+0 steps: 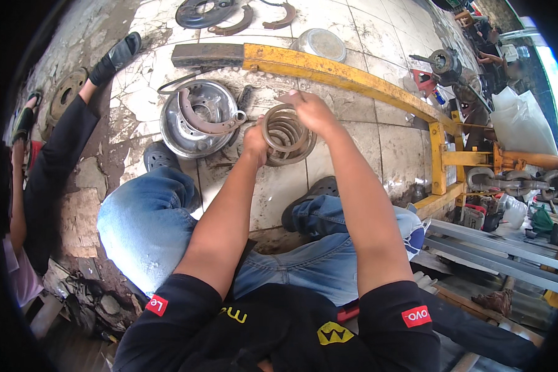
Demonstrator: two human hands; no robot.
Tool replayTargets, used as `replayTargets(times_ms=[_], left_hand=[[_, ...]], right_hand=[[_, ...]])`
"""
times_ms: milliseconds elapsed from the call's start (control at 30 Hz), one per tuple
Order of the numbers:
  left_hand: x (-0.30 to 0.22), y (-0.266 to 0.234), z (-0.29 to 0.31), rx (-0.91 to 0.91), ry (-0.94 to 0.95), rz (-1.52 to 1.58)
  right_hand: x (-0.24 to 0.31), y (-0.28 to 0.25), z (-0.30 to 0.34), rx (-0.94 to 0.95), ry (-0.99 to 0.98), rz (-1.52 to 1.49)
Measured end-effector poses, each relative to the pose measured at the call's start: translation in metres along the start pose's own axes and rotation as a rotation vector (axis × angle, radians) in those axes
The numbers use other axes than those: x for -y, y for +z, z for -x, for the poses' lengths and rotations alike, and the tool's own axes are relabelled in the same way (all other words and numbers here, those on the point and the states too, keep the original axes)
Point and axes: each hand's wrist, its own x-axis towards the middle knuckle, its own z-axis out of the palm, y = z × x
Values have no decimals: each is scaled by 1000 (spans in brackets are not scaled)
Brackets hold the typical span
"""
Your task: The person sits on the floor and repeatedly rubs a metal coil spring with their hands, rotating it to treat different sections. A metal bowl and other parts are nearby, but the person focuses on the spring.
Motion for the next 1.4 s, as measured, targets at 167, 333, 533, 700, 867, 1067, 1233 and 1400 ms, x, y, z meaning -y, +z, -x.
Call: replayTargets(times_ms=[167, 333, 533, 700, 867, 1067, 1233, 1400], left_hand=[[11, -7, -15, -33, 21, -33], [20, -8, -22, -50, 21, -14], [10, -3, -16, -56, 10, -72], [3, -4, -7, -34, 3, -32], [9, -8, -17, -17, 0, -18], [11, -7, -12, 40, 1, 36], [7, -5, -3, 43, -22, 63], [19, -24, -11, 68, 42, 223]], right_hand=[[-13, -22, 8, 2, 383, -475], [-33, -21, -5, 33, 326, -766], [-82, -5, 47, 211, 437, -1066], [-72, -5, 46, 162, 224, -1294], [-55, 14, 77, 218, 336, -1083], [-84, 16, 70, 56, 247, -1328], [-72, 32, 89, 119, 319, -1239], [-70, 38, 91, 175, 336, -1199]])
